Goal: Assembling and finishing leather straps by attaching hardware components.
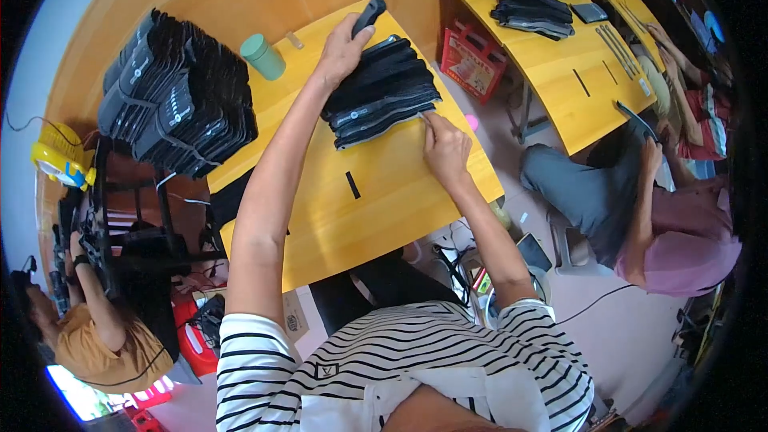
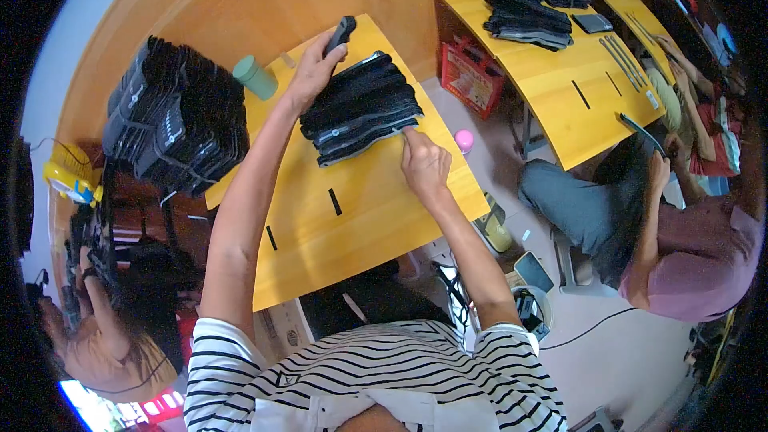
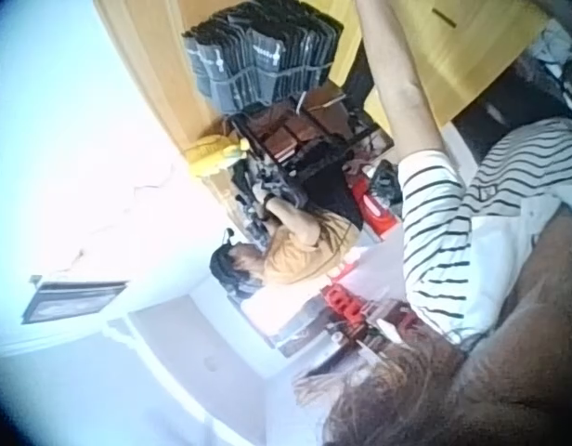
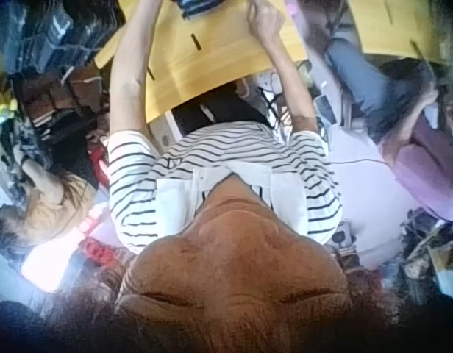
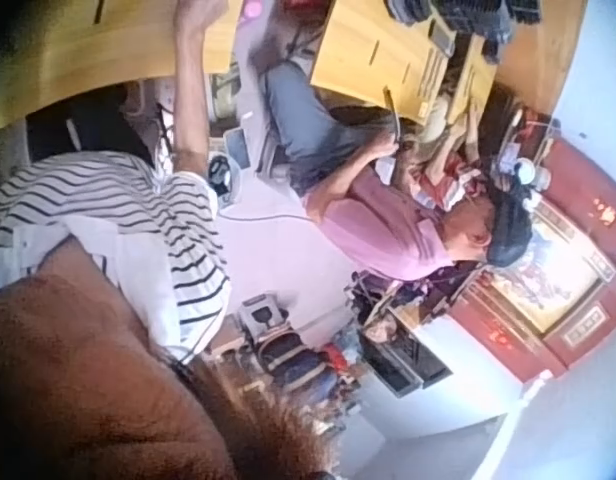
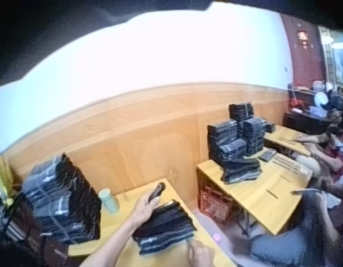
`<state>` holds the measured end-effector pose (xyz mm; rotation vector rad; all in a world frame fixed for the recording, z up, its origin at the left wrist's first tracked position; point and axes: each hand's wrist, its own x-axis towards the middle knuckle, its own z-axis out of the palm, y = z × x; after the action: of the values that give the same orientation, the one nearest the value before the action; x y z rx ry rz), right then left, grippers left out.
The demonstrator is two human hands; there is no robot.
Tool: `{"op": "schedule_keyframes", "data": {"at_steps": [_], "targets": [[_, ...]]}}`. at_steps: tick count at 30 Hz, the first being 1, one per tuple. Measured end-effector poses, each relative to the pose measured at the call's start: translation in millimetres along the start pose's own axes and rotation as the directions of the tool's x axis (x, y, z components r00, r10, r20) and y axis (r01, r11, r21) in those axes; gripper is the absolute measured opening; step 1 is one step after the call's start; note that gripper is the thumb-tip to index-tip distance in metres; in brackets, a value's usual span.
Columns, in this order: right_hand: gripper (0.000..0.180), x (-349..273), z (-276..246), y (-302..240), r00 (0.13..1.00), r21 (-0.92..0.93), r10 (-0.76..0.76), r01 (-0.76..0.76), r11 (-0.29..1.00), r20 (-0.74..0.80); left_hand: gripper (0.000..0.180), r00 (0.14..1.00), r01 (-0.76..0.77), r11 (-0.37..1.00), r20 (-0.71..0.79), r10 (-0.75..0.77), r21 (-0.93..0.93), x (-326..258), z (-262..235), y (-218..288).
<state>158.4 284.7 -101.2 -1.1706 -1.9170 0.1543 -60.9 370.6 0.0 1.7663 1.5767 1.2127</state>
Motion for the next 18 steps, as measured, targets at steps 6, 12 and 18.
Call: {"op": "schedule_keyframes", "data": {"at_steps": [6, 12, 18], "targets": [[0.015, 87, 19, -39, 0.995, 0.076, -0.03, 0.037, 0.996, -0.09, 0.034, 0.999, -0.039, 0.991, 0.006, 0.04, -0.131, -16, -6, 12], [0.032, 135, 68, -47, 0.979, -0.193, -0.04, 0.079, 0.978, 0.199, 0.029, 0.996, -0.071, 0.934, -0.073, 0.048, -0.351, -22, -18, 22], [0.041, 132, 80, -52, 0.967, -0.228, -0.009, 0.069, 0.971, 0.254, 0.019, 0.897, -0.315, 0.844, -0.427, 0.116, -0.433, -21, -77, 73]]}}
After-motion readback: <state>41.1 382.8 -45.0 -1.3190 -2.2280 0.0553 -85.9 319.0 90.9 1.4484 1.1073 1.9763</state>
